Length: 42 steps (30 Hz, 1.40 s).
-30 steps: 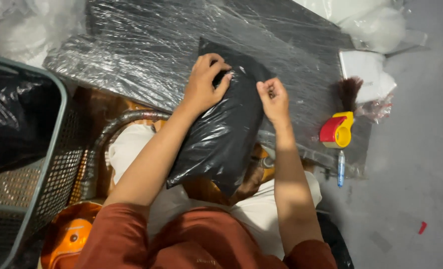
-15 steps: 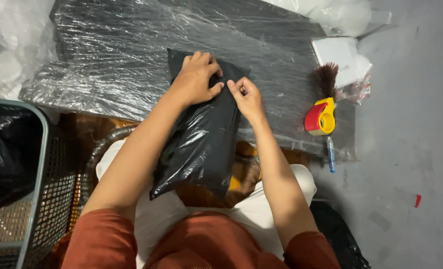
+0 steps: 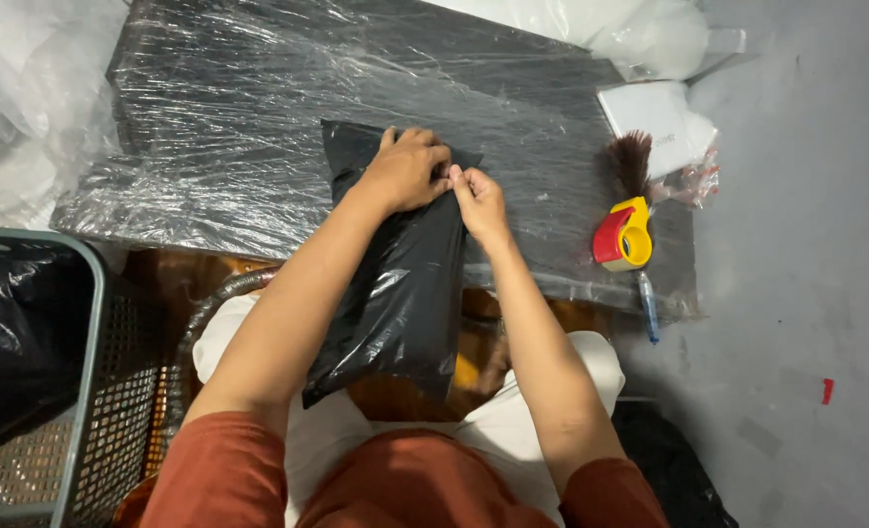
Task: The person packs a white pillow into a black plastic bag and seals it with tape.
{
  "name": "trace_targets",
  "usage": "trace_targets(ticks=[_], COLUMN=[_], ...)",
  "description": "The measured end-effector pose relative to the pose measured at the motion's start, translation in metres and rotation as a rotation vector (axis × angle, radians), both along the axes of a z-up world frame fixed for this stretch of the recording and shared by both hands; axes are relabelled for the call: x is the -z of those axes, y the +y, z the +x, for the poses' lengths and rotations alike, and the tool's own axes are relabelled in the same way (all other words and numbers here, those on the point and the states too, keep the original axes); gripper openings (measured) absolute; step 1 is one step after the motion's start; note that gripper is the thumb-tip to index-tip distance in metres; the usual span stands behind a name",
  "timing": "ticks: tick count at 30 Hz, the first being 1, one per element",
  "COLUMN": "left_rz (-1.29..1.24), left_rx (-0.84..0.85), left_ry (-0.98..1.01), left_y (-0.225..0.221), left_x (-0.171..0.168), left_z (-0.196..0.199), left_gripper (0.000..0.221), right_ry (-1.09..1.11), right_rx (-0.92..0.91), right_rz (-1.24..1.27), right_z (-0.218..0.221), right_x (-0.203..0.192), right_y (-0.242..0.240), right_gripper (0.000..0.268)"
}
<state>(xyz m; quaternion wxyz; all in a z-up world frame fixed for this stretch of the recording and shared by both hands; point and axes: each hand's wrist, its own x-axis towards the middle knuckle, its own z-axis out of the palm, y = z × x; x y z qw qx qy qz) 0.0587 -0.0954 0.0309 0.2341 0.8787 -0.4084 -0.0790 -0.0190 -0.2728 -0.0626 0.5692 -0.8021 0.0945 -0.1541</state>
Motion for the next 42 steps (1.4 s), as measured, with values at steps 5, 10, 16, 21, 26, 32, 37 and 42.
trace_targets(ticks=[5, 10, 16, 21, 26, 32, 37, 42], left_rz=[-0.033, -0.052, -0.370, -0.439, -0.317, -0.463, -0.366, -0.163], left_rx=[-0.030, -0.097, -0.478, -0.916, -0.810, -0.761, -0.774, -0.878], left_ry=[-0.076, -0.101, -0.085, -0.306, -0.338, -0.205, -0.177, -0.321], left_y=[-0.002, 0.028, 0.080, 0.076, 0.081, 0.112, 0.106, 0.104], left_x=[0.013, 0.001, 0.050, 0.055, 0.038, 0.028, 0.026, 0.043], left_z=[-0.008, -0.013, 0.009, -0.001, -0.010, -0.021, -0.029, -0.033], left_gripper=[0.014, 0.017, 0.037, 0.023, 0.029, 0.048, 0.052, 0.064], right_ry=[-0.022, -0.051, 0.133, 0.061, 0.204, 0.192, 0.042, -0.019], right_rx=[0.051, 0.127, 0.066, 0.306, 0.103, 0.078, 0.036, 0.251], right_rz=[0.026, -0.045, -0.292, -0.443, 0.083, 0.071, -0.050, -0.334], right_z=[0.001, -0.017, -0.109, -0.174, -0.171, -0.126, -0.073, -0.091], right_x=[0.009, -0.016, -0.096, -0.105, -0.037, -0.067, -0.056, -0.076], right_y=[0.000, 0.009, 0.029, 0.017, 0.016, 0.030, -0.025, -0.081], right_gripper=[0.035, 0.033, 0.053, 0.059, 0.079, 0.093, 0.081, 0.057])
